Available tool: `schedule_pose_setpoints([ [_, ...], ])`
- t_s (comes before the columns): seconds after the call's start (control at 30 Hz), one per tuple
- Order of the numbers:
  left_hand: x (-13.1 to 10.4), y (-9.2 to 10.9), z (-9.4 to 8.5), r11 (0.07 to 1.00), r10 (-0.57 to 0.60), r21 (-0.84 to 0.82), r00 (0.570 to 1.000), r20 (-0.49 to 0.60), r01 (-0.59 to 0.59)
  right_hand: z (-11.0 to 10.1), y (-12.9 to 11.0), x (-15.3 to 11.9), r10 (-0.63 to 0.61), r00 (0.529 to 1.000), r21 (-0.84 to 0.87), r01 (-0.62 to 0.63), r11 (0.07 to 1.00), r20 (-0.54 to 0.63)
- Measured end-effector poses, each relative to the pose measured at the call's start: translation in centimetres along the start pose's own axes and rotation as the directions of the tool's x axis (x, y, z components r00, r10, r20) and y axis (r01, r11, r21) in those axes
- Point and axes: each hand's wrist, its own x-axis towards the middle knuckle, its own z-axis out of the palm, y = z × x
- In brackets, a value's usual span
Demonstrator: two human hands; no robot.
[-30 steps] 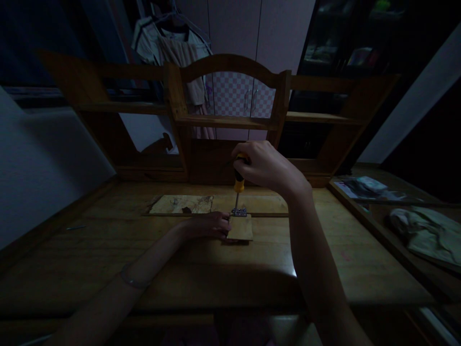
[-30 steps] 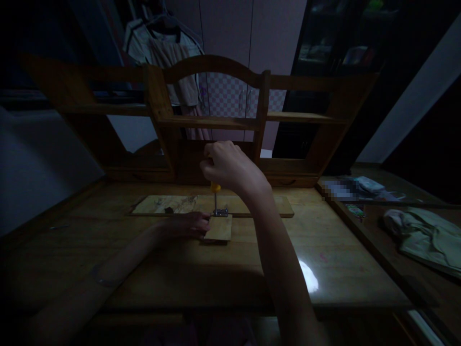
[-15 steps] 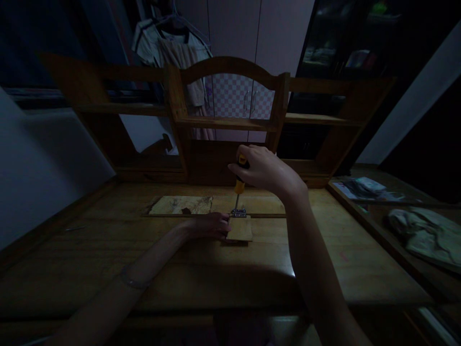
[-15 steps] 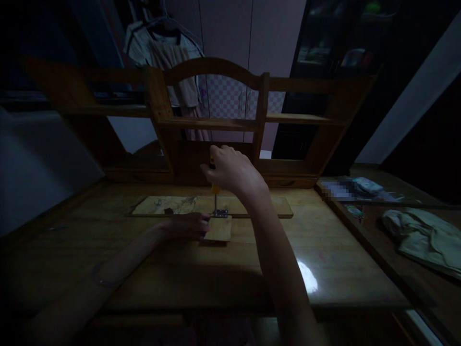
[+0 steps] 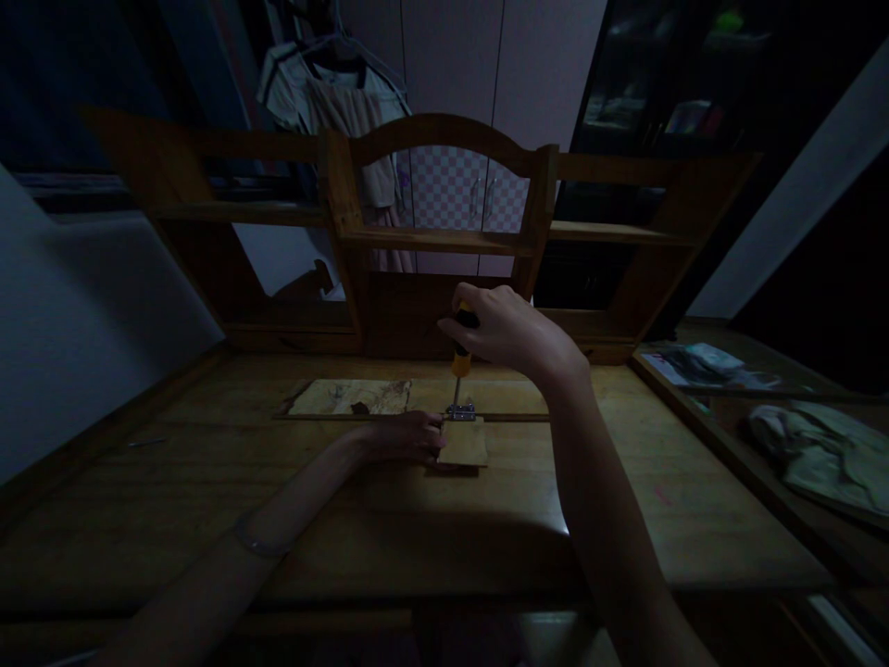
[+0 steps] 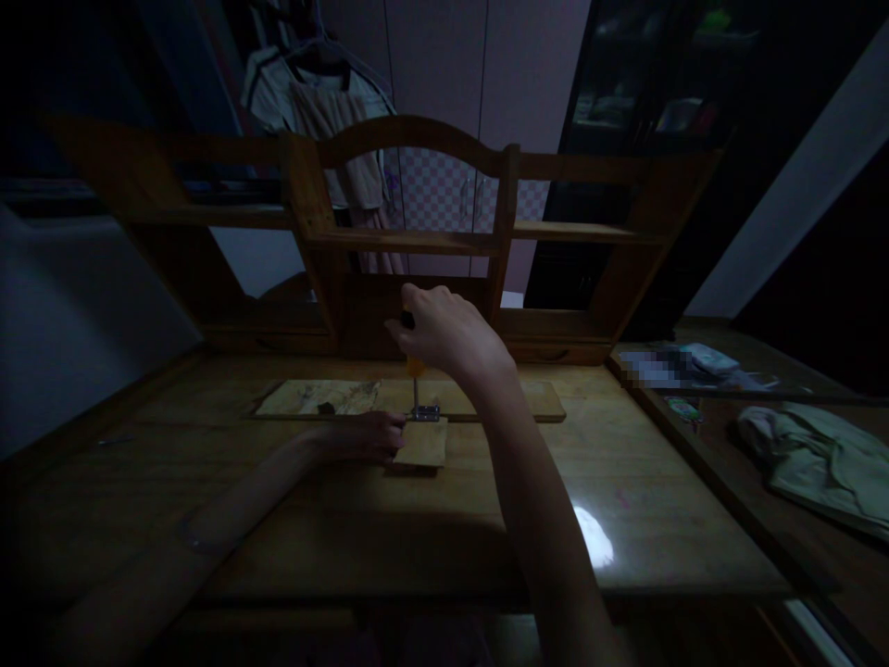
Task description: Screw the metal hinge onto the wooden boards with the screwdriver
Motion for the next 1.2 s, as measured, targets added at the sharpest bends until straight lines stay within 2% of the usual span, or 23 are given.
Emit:
schedule_pose_setpoints([
  [0.17,-0.1,-0.1,-0.1,0.998,-0.006,-0.056,0.999,-0.041,0.004,-0.5,-0.1,0.0,0.013,0.999,0.053,-0.015,0.998,0.036],
  [0.47,-0.5,0.3,0.5,1.0,0.014,-0.015,1.0,0.013,-0.014,0.3,0.3,0.2,-0.051,0.999,0.08,0.051,0.996,-0.007],
  [0.63,-0.9,0.5,0.8,0.999,-0.007,-0.046,0.997,-0.079,0.004,0.1,0.1,0.1,-0.077,0.997,0.147,0.079,0.986,-0.015],
  [0.77,-0.7,0.3,0.6,0.999,0.015,-0.032,0.999,-0.045,-0.016,-0.1,-0.1,0.1,-0.084,0.996,0.174,0.084,0.981,-0.003],
  [1.03,-0.2,-0.1,-0.1,1.0,0.011,-0.028,0.998,-0.062,-0.013,0.4,0.1,0.2,-0.079,0.997,0.094,0.081,0.992,-0.028],
  [1.2,-0.3,0.0,0.1,1.0,0.019,-0.013,0.999,-0.032,-0.02,0.1,-0.1,0.1,-0.051,0.999,0.088,0.05,0.995,0.011],
])
